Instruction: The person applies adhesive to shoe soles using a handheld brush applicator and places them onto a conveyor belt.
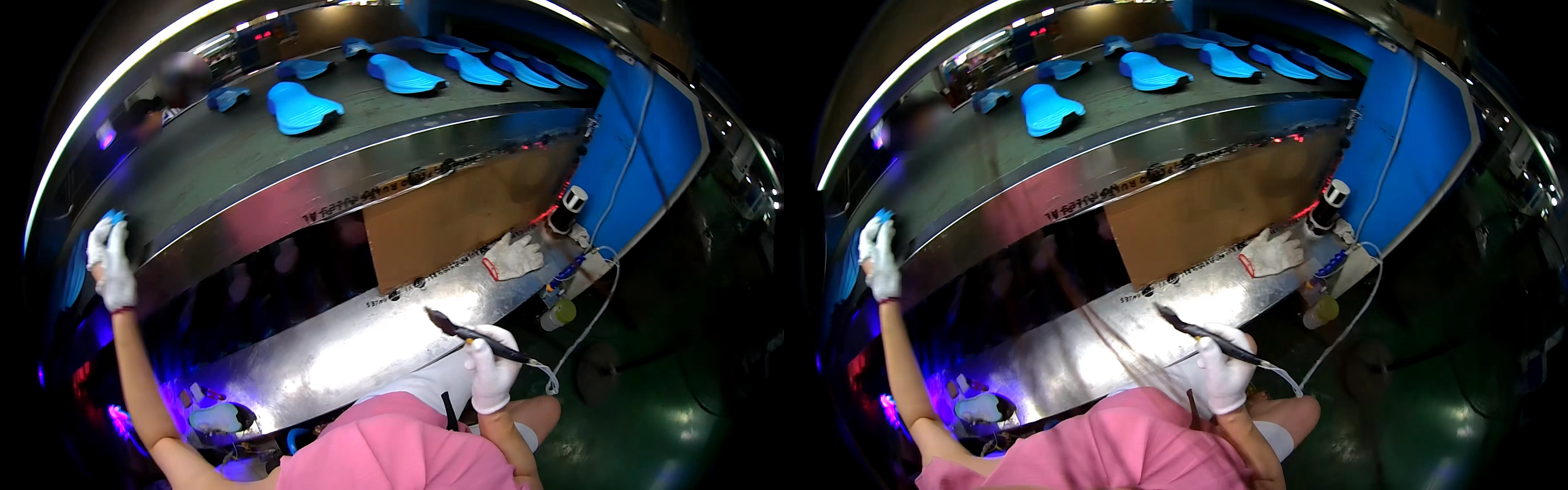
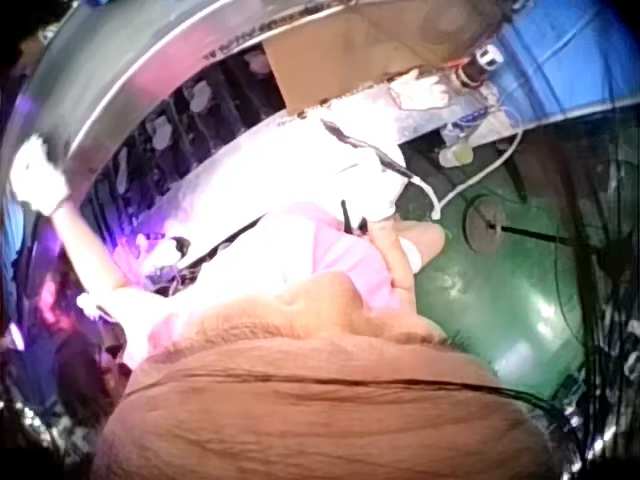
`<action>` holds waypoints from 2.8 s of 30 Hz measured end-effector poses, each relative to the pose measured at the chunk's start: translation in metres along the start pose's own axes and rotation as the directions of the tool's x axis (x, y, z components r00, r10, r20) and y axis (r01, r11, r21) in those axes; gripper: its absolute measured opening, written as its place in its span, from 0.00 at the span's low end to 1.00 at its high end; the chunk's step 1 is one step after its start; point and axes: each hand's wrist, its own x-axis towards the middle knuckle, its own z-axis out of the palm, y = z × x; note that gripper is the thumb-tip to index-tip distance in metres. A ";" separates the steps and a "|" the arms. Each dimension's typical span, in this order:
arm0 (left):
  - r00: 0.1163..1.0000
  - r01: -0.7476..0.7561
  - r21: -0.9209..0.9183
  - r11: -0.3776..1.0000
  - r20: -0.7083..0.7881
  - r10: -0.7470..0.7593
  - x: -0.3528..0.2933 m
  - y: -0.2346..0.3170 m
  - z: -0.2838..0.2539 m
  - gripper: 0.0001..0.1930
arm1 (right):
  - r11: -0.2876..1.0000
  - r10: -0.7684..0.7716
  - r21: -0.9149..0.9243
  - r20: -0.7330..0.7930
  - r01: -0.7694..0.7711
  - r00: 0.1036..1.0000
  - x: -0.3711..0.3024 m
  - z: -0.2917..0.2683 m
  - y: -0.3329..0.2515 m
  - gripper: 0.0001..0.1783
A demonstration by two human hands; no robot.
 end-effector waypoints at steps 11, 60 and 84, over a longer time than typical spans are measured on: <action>0.581 -0.098 -0.830 0.549 0.400 0.709 -0.261 0.179 0.148 0.15 | 0.999 0.044 -0.004 -0.461 -0.052 0.886 0.010 -0.050 0.016 0.13; 0.059 0.539 0.467 -0.701 0.809 0.585 -0.316 0.235 0.267 0.49 | 0.749 -0.297 -0.499 0.335 0.436 0.894 0.008 0.037 0.002 0.12; -0.327 0.930 0.214 0.299 0.852 0.409 -0.279 0.200 0.332 0.16 | 0.483 0.044 -0.646 0.692 0.591 0.720 0.026 0.021 -0.027 0.12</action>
